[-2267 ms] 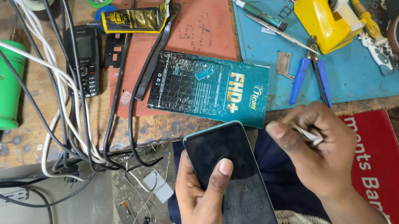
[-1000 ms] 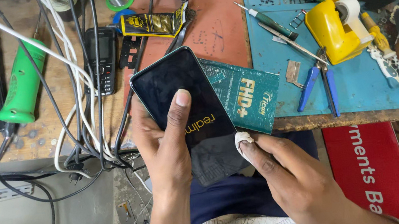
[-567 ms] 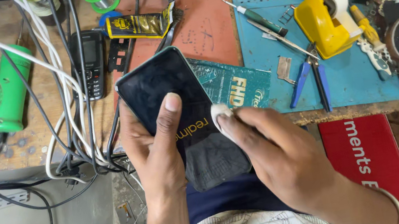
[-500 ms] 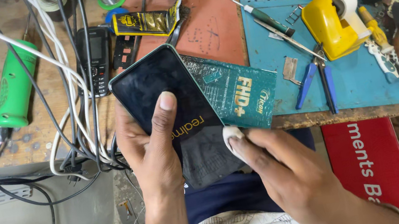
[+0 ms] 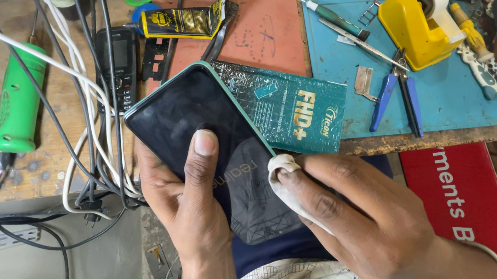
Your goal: The person pries open the back cover of a teal smartphone using a metal pry tool, works around the camera module and battery area, then presses the cover back into place. They press the edges of the phone, wipe the screen with a cloth, and continue pressing the frame edges.
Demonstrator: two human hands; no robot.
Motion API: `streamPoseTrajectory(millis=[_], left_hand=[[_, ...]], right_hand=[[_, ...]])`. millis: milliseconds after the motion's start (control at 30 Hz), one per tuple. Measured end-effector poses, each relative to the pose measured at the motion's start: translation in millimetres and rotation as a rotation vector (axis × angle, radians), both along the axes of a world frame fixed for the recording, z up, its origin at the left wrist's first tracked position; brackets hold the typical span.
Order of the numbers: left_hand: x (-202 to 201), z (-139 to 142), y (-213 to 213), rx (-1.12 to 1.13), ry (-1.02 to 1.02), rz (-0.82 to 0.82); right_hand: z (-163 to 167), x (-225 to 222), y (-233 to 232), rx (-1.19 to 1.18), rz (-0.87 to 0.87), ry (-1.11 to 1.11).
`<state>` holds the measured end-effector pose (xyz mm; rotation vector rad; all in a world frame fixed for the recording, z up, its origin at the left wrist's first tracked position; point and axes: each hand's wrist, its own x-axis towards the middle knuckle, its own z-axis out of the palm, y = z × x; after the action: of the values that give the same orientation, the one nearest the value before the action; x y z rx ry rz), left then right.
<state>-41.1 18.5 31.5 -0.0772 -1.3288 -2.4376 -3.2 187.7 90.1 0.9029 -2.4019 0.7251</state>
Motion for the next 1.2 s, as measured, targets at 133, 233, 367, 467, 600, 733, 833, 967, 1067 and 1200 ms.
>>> streamPoseTrajectory(millis=[133,233,367,467,600,733,833,967,1067,1200], left_hand=[[6,4,1,0.038,-0.056,-0.042],[9,3,3,0.053,-0.071,-0.068],[0,-5,2,0.032,-0.065,-0.072],[-8,-10,-4,0.046,-0.045,-0.06],[-24,-14,2,0.084,-0.085,-0.043],[-38,-20,20,0.139,-0.059,-0.066],[-42,-24,26,0.194,-0.082,-0.101],[-47,-27,29,0.204,-0.077,-0.123],[-48,-28,32,0.181,-0.08,-0.153],[-49,-28,32,0.232,-0.045,-0.233]], right_hand=[[16,-11,-10,0.018,-0.027,0.031],[23,-20,-11,0.015,-0.021,0.018],[14,-17,-10,0.047,-0.035,-0.009],[2,0,-6,0.114,-0.029,-0.037],[-12,12,3,0.024,-0.065,-0.113],[-25,11,3,-0.356,-0.265,-0.258],[-32,6,5,-0.637,-0.408,-0.545],[-34,-6,7,-0.859,-0.315,-0.688],[-29,-20,7,-0.789,-0.359,-0.691],[-23,-53,3,-0.794,-0.283,-0.651]])
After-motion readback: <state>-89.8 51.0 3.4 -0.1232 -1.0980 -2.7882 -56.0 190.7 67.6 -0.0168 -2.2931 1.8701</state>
